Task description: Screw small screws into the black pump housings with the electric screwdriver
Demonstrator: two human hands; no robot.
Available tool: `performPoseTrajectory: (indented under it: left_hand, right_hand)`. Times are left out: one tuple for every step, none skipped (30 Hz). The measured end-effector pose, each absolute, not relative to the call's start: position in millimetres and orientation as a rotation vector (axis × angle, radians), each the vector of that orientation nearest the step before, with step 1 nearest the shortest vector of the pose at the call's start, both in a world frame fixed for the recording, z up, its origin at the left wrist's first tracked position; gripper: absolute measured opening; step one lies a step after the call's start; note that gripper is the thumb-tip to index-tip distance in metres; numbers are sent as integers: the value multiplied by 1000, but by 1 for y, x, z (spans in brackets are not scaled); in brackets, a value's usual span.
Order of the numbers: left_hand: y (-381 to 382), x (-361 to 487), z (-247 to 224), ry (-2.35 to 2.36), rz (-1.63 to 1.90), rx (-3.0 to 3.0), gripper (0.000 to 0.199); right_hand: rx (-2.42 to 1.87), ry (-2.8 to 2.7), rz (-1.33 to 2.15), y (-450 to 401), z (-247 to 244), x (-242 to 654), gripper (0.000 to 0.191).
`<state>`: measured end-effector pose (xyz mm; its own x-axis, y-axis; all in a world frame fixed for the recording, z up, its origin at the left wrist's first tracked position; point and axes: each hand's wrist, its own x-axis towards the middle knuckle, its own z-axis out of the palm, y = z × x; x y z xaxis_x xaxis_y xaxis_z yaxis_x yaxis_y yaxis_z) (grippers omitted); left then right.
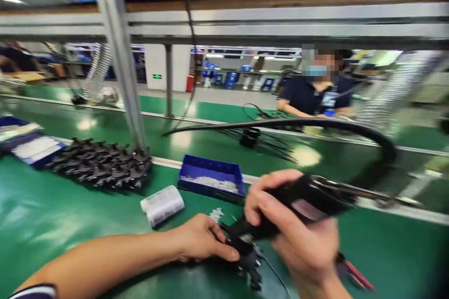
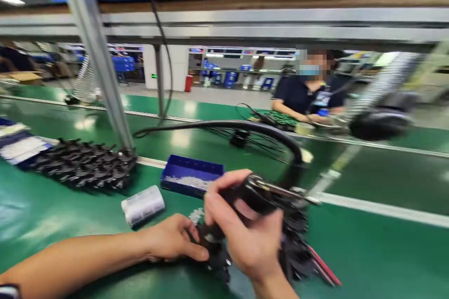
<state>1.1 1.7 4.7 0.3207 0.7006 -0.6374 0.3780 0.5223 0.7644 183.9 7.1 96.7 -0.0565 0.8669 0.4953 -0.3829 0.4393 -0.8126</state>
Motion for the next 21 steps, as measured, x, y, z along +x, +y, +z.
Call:
performPoseTrajectory:
  left_hand:
    - [2, 1, 6, 1279, 317, 1087, 79]
    - [2, 1, 7, 1260, 342, 1103, 76]
    - [1, 1, 9, 1241, 358, 1118, 73]
    - [1, 2, 10, 1221, 367, 1127, 69]
    - [0, 3, 12, 1205, 362, 1134, 66]
    - [0, 3, 13, 1199, 353, 1140, 63]
    - [-1, 4, 15, 1206, 341, 1142, 60]
    - [0, 4, 16, 1218, 326, 1142, 58]
    - [0, 5, 16, 1231, 312, 1140, 57]
    - [0, 5, 17, 1237, 302, 1136, 56]
    - [0, 5, 17, 1234, 301, 1132, 56]
    - [0, 6, 17, 1226, 313, 1127, 56]
    - [0, 6, 18, 1213, 328, 1123, 55]
    - [0, 7, 19, 1196, 341, 1118, 54]
    - [1, 8, 20, 1178, 347, 1112, 52]
    - [2, 8, 21, 1161, 348, 1106, 50]
    - [4, 8, 22, 1147, 344, 1101, 47]
    - [6, 8, 23, 1135, 335, 1101, 44]
    - [9, 7, 24, 1127, 327, 1107, 42]
    - [12, 6, 24, 1120, 322, 1117, 42]
    - [14, 4, 23, 1115, 318, 1129, 42]
  right_hand:
    - [-510, -1229, 1088, 8, 98, 184, 25]
    - [-509, -1235, 1097, 10, 99, 183, 24]
    - [-501, -1231, 1107, 11, 101, 181, 23]
    - [-490, -1234, 1119, 12, 103, 179, 22]
    - [-484, -1234, 1124, 12, 106, 177, 23]
    - [-481, -1228, 1124, 12, 108, 175, 23]
    - [-481, -1228, 1126, 12, 109, 175, 24]
    - [-483, -1232, 1130, 11, 110, 175, 25]
    - [-484, -1240, 1136, 11, 111, 175, 26]
    - [-484, -1251, 1145, 11, 111, 176, 27]
    - [-482, -1265, 1156, 12, 110, 177, 27]
    - [-476, -1282, 1168, 12, 109, 177, 28]
    - [-466, -1298, 1179, 13, 108, 178, 28]
    - [-453, -1310, 1186, 14, 107, 179, 27]
    - [-437, -1318, 1193, 15, 105, 179, 27]
    - [-419, -1323, 1202, 15, 104, 180, 26]
    - [-398, -1331, 1216, 16, 103, 181, 25]
    - [-368, -1348, 1236, 17, 102, 182, 24]
    - [-334, -1371, 1259, 18, 101, 182, 25]
    - [-310, -1393, 1279, 18, 101, 182, 25]
    - [-304, -1404, 1285, 19, 101, 180, 26]
